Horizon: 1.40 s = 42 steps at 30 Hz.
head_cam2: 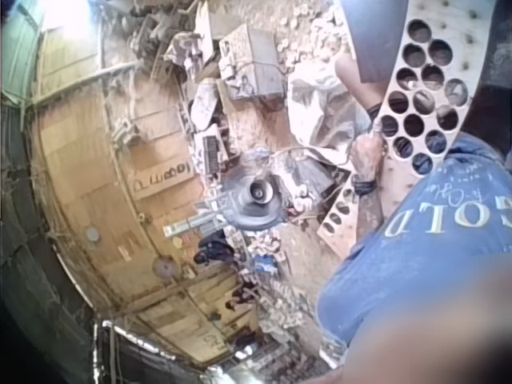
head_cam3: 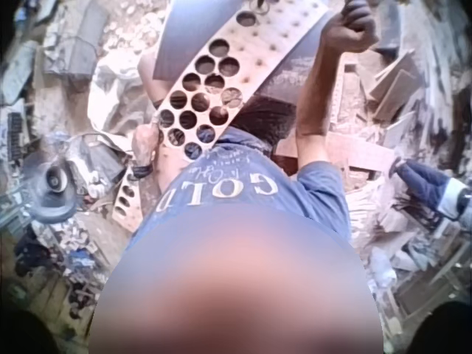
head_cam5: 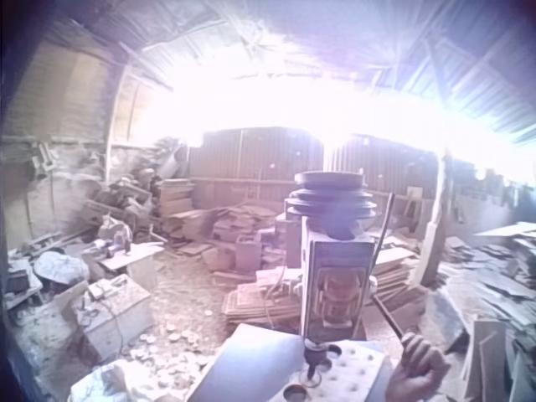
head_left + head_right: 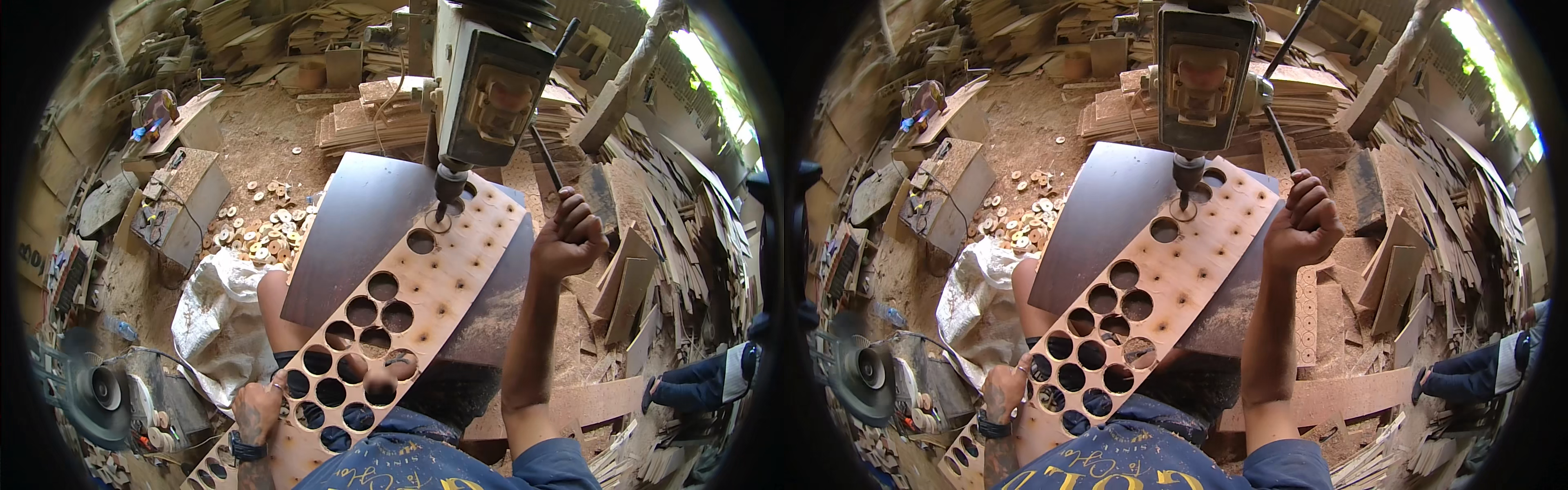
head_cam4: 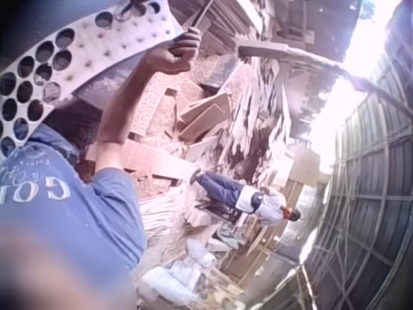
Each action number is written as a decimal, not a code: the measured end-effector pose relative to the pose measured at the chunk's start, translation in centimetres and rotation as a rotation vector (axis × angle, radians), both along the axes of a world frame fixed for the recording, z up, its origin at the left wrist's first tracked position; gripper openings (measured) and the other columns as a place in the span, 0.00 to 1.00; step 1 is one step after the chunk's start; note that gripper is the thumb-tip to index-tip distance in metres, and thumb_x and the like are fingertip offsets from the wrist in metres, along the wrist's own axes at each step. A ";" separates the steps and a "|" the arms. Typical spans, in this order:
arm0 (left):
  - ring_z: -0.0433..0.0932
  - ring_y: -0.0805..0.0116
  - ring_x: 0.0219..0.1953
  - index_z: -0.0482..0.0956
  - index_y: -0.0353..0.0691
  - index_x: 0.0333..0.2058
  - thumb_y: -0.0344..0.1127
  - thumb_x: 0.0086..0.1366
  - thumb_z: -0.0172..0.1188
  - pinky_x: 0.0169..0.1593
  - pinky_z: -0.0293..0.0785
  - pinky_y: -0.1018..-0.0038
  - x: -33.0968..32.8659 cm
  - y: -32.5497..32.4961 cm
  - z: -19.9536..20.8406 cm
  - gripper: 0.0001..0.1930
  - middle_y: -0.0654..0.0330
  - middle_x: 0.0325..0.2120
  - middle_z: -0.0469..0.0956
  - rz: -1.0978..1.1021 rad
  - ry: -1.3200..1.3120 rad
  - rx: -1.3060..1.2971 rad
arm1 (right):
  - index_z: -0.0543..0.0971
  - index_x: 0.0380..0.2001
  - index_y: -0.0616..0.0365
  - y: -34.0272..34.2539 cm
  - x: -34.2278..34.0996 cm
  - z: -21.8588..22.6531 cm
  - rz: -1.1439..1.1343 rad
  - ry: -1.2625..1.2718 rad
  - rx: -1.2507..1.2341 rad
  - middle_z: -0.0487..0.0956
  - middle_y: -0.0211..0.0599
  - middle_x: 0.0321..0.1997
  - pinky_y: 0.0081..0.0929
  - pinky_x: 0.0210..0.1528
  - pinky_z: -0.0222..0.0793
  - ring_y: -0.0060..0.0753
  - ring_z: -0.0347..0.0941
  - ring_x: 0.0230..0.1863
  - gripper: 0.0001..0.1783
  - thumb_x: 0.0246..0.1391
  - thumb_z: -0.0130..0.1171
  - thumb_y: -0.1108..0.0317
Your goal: The person uses a drill press to cut multiple circular holes into a rectangular wooden board. They align the board, lower the drill bit to cut each hole, and reposition the board to continue drilling along a marked pattern.
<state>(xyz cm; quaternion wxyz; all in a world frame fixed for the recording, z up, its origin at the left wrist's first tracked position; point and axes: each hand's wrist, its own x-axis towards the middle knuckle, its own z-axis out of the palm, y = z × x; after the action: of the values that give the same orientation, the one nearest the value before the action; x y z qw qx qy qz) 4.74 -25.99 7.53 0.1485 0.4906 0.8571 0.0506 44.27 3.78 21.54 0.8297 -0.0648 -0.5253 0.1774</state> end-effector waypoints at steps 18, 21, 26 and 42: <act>0.76 0.46 0.21 0.79 0.32 0.18 0.62 0.61 0.47 0.29 0.70 0.56 -0.3 0.6 0.7 0.34 0.45 0.14 0.73 0.035 -0.026 -0.012 | 0.57 0.17 0.47 9.3 0.7 20.9 -0.021 -0.122 -0.620 0.49 0.23 0.11 0.27 0.15 0.46 0.22 0.45 0.11 0.18 0.59 0.45 0.60; 0.76 0.46 0.21 0.79 0.32 0.18 0.63 0.61 0.46 0.29 0.70 0.56 -1.5 -0.2 1.4 0.35 0.44 0.14 0.73 0.075 -0.011 -0.017 | 0.70 0.30 0.45 13.0 0.6 22.3 -0.195 -0.163 -0.663 0.57 0.23 0.12 0.26 0.11 0.52 0.21 0.53 0.09 0.08 0.56 0.44 0.57; 0.76 0.45 0.21 0.79 0.31 0.18 0.64 0.61 0.46 0.29 0.70 0.55 -5.1 -3.2 2.7 0.36 0.44 0.14 0.73 0.196 0.066 -0.043 | 0.68 0.25 0.46 15.3 1.2 22.7 -0.146 -0.157 -0.713 0.55 0.23 0.11 0.28 0.10 0.51 0.23 0.52 0.09 0.09 0.55 0.45 0.57; 0.76 0.43 0.22 0.79 0.29 0.18 0.69 0.61 0.44 0.30 0.70 0.54 -7.7 -6.3 3.0 0.41 0.41 0.14 0.73 0.244 0.115 -0.106 | 0.67 0.22 0.48 15.8 0.7 23.0 -0.229 -0.158 -0.709 0.57 0.26 0.12 0.29 0.10 0.53 0.24 0.54 0.09 0.11 0.55 0.45 0.57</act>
<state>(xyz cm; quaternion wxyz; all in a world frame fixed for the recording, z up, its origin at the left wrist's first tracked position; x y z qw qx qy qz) -2.94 -32.26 10.55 0.1175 0.3764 0.9190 -0.0053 44.93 19.62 44.53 0.7271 -0.4194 -0.4831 0.2489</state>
